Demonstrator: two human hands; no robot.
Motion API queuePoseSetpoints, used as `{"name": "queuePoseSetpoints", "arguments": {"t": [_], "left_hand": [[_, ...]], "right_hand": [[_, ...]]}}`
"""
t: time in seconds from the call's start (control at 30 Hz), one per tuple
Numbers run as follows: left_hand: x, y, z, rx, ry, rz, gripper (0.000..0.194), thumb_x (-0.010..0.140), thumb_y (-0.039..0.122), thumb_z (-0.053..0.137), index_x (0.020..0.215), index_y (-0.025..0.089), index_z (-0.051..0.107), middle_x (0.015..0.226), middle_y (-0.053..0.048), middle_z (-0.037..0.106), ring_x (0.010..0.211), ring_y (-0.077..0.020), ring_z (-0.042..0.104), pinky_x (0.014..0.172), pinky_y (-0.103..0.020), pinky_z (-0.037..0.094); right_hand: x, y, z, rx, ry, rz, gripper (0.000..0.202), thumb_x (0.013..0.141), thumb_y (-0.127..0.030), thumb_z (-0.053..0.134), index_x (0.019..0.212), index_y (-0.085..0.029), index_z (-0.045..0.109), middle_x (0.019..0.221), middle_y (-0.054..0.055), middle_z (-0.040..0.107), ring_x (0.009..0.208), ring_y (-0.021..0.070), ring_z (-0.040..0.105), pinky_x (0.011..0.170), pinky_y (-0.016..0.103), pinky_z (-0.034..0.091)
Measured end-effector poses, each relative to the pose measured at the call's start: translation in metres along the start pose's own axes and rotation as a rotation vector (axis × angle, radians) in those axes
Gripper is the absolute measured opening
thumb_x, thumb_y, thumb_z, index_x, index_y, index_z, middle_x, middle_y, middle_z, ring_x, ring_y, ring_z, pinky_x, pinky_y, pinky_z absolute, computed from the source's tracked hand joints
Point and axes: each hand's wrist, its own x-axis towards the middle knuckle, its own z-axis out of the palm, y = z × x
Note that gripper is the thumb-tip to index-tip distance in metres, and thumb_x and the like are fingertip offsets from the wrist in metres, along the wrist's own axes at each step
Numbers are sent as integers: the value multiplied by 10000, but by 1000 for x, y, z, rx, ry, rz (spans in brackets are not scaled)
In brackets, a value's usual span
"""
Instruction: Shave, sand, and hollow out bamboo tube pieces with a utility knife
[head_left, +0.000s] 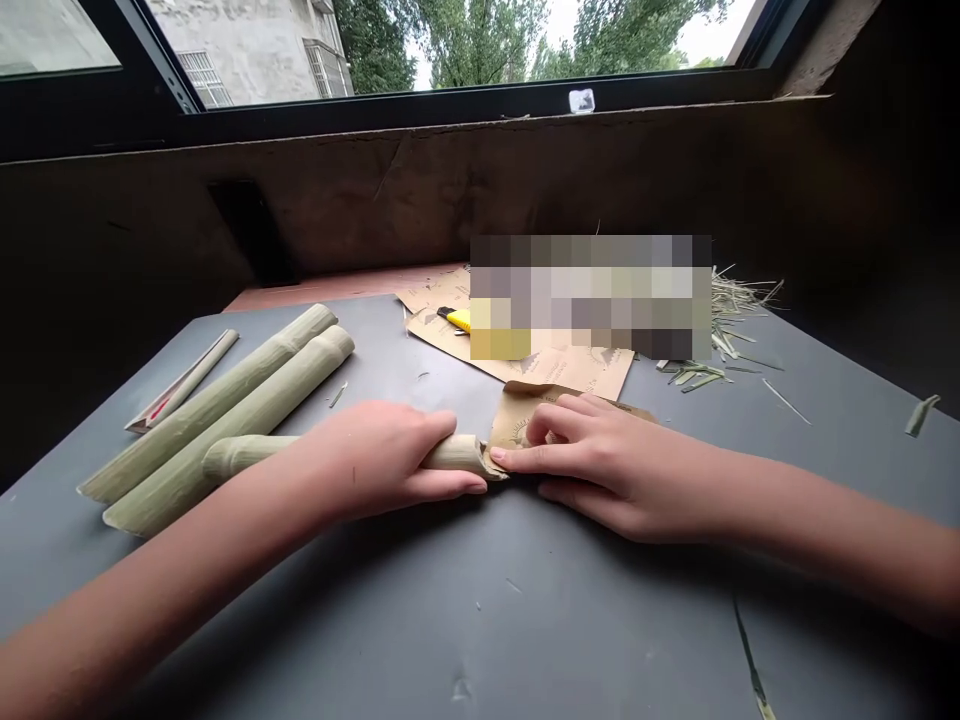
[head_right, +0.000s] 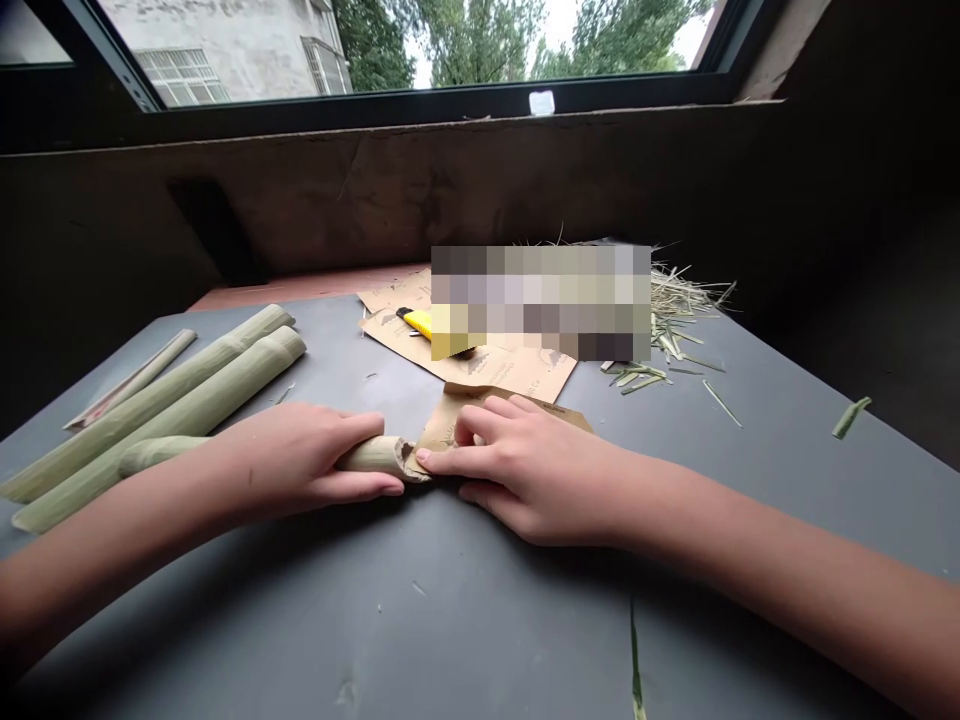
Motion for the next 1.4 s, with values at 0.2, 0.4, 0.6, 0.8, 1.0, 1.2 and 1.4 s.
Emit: {"name": "queuePoseSetpoints", "arguments": {"t": [0.2,0.4,0.6,0.8,1.0,1.2,1.4], "left_hand": [[0,-1,0,-56,-12,4,522,877,741,403,716,244,409,581,6,514,519,-182,471,487,-284,238],[0,-7,0,-100,-33,7,512,876,737,412,738,244,423,599,8,524,531,-177,478,491,-280,244],[-4,-13,8,-16,1,182,527,863,745,459,720,244,373,606,25,523,487,-152,414,489,-282,204],[-6,-9,8,28,17,219,505,887,721,455,735,241,418,636,14,569,496,-163,488,492,-294,195],[-8,-4,8,-6,9,230,491,908,699,444,753,235,481,672,-1,611,509,-170,531,491,-306,206],[-10,-4,10,33,22,241,488,920,691,433,753,233,464,689,-4,624,541,-178,562,507,-307,221],[-8,-2,8,19,5,210,498,896,710,452,738,238,449,664,3,612,508,-175,536,488,-307,198]], "right_hand": [[-1,-4,4,188,56,33,384,1008,-130,389,1321,-131,612,956,86,677,831,183,611,714,285,454],[1,-13,9,219,143,5,371,985,-93,406,1280,-85,630,887,87,655,786,179,592,687,278,446],[3,-14,6,176,64,-206,391,965,-61,425,1315,-62,599,888,91,645,731,182,504,671,295,409],[3,-26,0,182,-136,-48,541,871,-30,474,1398,-127,550,1025,108,674,870,217,588,763,321,465],[-14,-28,-9,246,-206,59,583,867,-40,472,1413,-223,561,1001,84,682,857,213,624,753,317,494],[-20,-25,-14,361,-44,80,494,973,-75,391,1423,-209,543,1060,73,685,925,171,627,798,266,488],[-7,-36,-3,290,-120,56,453,936,-82,421,1342,-163,605,968,99,677,826,213,616,708,312,485]]}}
